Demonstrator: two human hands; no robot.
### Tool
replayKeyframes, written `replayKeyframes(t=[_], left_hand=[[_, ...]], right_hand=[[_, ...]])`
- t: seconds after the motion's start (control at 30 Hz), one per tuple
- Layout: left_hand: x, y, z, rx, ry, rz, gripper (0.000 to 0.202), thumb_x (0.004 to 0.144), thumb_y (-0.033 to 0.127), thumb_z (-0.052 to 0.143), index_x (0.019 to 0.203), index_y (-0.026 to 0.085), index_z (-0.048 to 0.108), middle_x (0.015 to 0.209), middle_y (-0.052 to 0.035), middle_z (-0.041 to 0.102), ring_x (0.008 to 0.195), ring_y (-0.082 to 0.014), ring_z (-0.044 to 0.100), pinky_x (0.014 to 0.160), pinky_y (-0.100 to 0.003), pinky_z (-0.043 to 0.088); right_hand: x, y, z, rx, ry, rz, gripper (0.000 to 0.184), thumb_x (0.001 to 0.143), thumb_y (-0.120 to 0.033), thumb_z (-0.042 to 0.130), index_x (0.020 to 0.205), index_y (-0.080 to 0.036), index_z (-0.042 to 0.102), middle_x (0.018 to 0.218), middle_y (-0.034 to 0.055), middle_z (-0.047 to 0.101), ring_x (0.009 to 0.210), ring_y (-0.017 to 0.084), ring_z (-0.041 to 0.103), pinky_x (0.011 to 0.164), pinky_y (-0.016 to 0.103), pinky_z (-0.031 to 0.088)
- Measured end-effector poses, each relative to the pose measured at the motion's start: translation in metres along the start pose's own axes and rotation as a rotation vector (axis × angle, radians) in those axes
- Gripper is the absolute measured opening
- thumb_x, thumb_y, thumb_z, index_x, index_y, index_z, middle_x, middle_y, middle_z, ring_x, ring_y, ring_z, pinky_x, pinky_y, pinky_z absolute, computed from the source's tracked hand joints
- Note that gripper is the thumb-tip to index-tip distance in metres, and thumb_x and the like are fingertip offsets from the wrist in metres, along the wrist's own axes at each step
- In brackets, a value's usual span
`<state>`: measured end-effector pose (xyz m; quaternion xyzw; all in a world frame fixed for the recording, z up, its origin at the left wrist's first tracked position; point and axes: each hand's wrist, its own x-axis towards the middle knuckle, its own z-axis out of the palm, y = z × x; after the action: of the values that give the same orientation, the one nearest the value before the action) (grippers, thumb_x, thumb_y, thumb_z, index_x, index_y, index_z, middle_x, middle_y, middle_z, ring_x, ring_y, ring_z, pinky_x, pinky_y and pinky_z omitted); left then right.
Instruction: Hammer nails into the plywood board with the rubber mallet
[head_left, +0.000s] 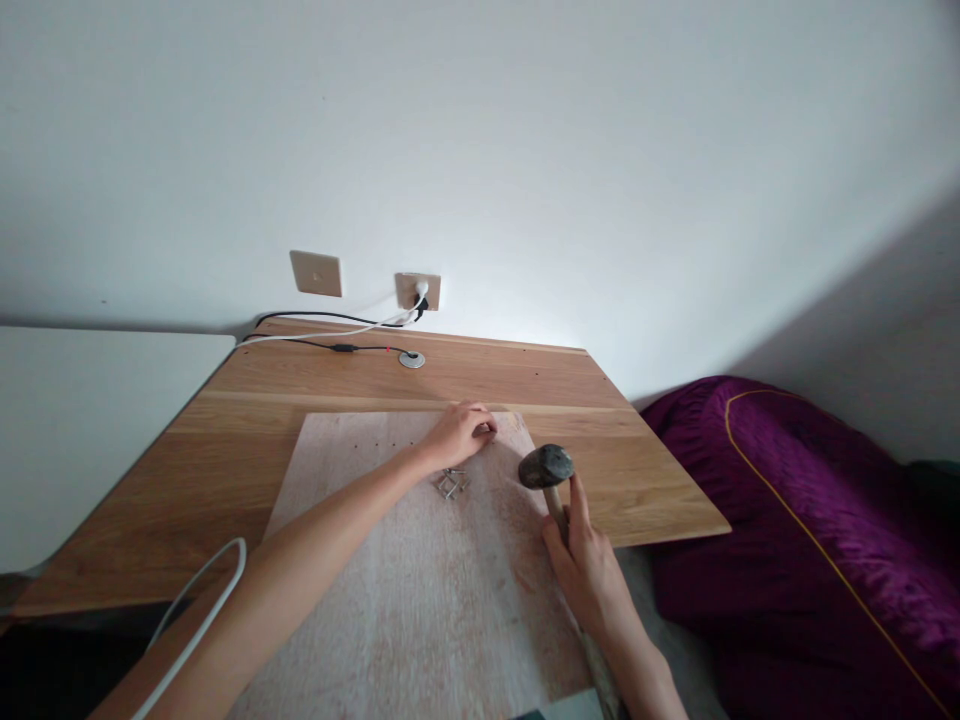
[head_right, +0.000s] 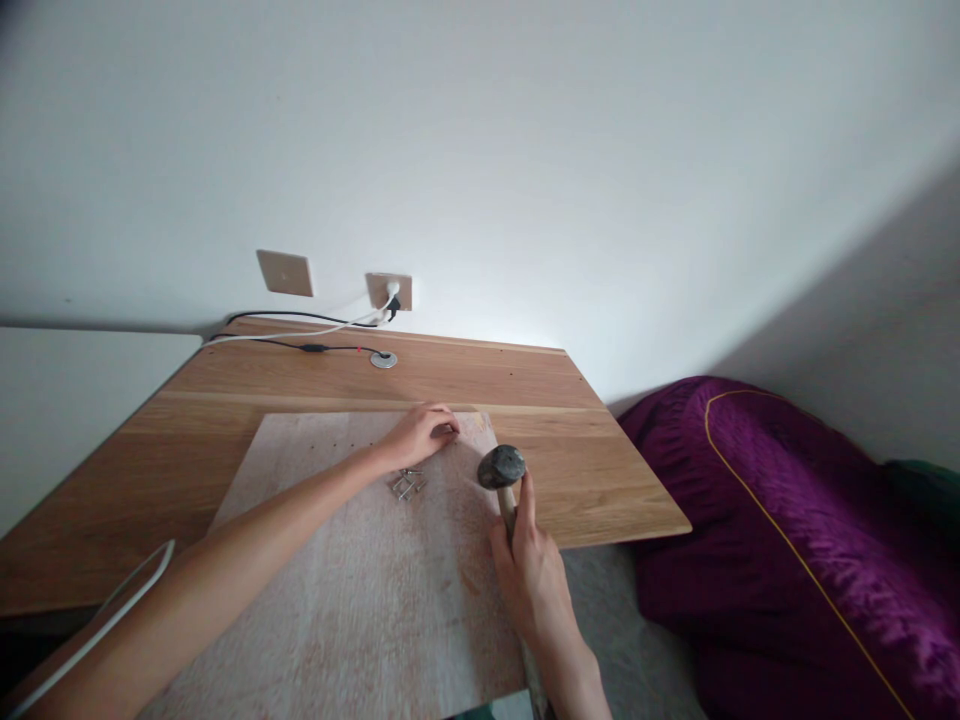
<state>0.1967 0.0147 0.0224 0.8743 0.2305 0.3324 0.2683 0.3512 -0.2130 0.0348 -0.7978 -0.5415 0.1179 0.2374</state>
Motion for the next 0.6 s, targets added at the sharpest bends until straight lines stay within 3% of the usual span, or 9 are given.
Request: replayKeyframes(t=[0.4, 0.6], left_hand=[[0.0001, 0.0014, -0.0012, -0.065, -0.024, -0.037, 0.012, 0.093, 0.008, 0.066, 0.095, 0.017, 0.074, 0.095, -0.0064, 0.079, 0.092, -0.0210, 0.073, 0.086, -0.030, 0.054], [-0.0003, -0.0008, 0.0008, -0.108, -0.029, 0.007, 0.017, 0.094, 0.006, 0.063, 0.099, 0.019, 0.074, 0.100, -0.0051, 0.080, 0.097, -0.0211, 0.074, 0.088, -0.029, 0.054]], right_hand=[[0.0009, 0.0009, 0.0003, 0.007, 0.013, -0.016, 0.076, 0.104, -0.040, 0.033, 0.168, -0.002, 0.016, 0.085, 0.0117, 0.076, 0.074, 0.030, 0.075, 0.067, 0.034, 0.049], [-0.0003, 0.0010, 0.0003, 0.007, 0.012, -0.023, 0.077, 0.103, -0.040, 0.034, 0.168, -0.003, 0.015, 0.089, 0.0133, 0.078, 0.074, 0.030, 0.076, 0.065, 0.033, 0.049]])
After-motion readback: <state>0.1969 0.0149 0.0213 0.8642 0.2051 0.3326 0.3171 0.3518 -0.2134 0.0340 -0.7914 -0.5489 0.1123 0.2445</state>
